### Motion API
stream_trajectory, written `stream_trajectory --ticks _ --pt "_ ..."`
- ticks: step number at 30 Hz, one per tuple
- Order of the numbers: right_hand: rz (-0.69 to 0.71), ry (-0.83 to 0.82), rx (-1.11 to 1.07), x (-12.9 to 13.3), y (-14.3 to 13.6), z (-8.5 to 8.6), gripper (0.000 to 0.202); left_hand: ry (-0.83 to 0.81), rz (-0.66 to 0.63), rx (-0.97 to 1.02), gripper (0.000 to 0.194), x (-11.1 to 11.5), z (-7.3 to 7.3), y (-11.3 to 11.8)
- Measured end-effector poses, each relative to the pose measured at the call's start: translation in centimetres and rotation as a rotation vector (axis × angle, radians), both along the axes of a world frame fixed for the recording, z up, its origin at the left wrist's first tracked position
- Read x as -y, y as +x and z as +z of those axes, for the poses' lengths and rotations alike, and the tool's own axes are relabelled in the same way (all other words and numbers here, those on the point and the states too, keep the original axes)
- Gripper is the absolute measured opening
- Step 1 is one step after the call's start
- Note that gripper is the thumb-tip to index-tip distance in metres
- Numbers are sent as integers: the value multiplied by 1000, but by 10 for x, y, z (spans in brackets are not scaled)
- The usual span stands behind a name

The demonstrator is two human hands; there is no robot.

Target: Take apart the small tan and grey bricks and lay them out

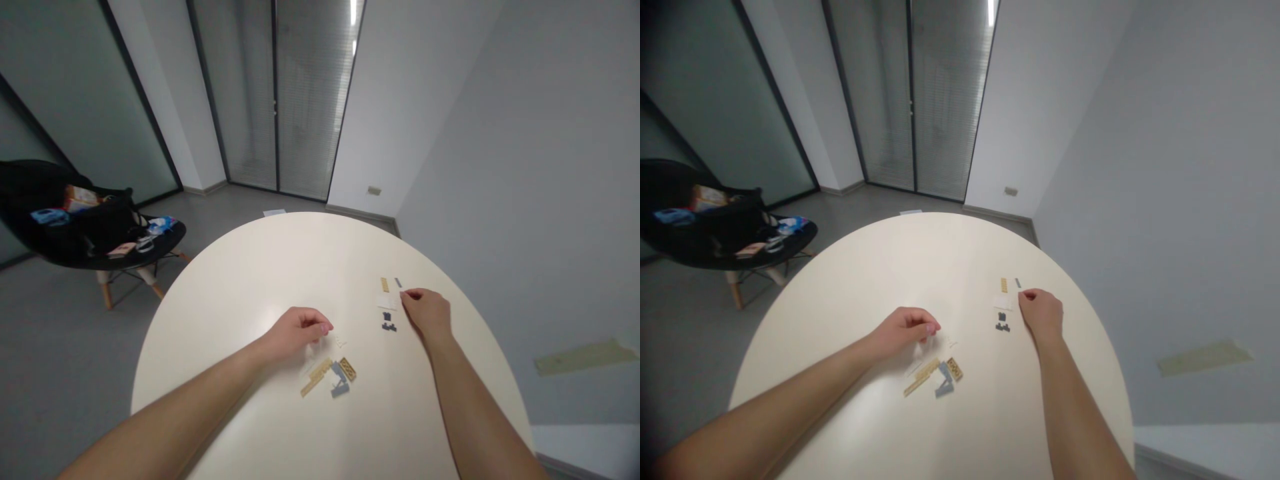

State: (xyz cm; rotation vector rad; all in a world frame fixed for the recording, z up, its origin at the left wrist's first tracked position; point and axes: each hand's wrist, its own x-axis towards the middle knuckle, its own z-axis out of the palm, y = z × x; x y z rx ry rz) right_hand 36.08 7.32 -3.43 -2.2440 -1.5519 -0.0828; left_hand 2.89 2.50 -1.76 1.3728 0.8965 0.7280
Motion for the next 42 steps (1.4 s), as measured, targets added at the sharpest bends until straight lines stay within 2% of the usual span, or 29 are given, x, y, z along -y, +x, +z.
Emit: stream_trajectory --ticks 3,9,13,17,20,26,30,33,38,42 --pt "-21 4 20 0 -1 0 33 109 -71 -130 30 0 4 -7" --pt "-32 7 25 1 -1 1 39 362 -394 -424 27 -3 18 -33" --pt "-38 84 12 2 -1 2 40 468 -465 -510 34 -3 21 -36" --pt "-40 218 -33 7 -9 9 40 494 -513 -520 29 -3 22 -34" --pt "-7 304 -87 13 -20 19 40 473 -479 -506 25 -4 22 -32" --pt "142 377 -147 23 -41 35 38 387 -300 -492 22 -4 18 -29" --pt "379 394 -124 29 -58 39 33 375 -180 -439 16 -6 9 -24" --pt "562 370 -137 35 -78 42 27 300 -114 -306 16 -8 1 -20" --pt "869 192 -154 53 -112 43 20 115 -11 -62 28 -11 -7 -11" --pt "1001 127 -161 64 -129 41 31 57 2 74 29 -11 -11 -9"
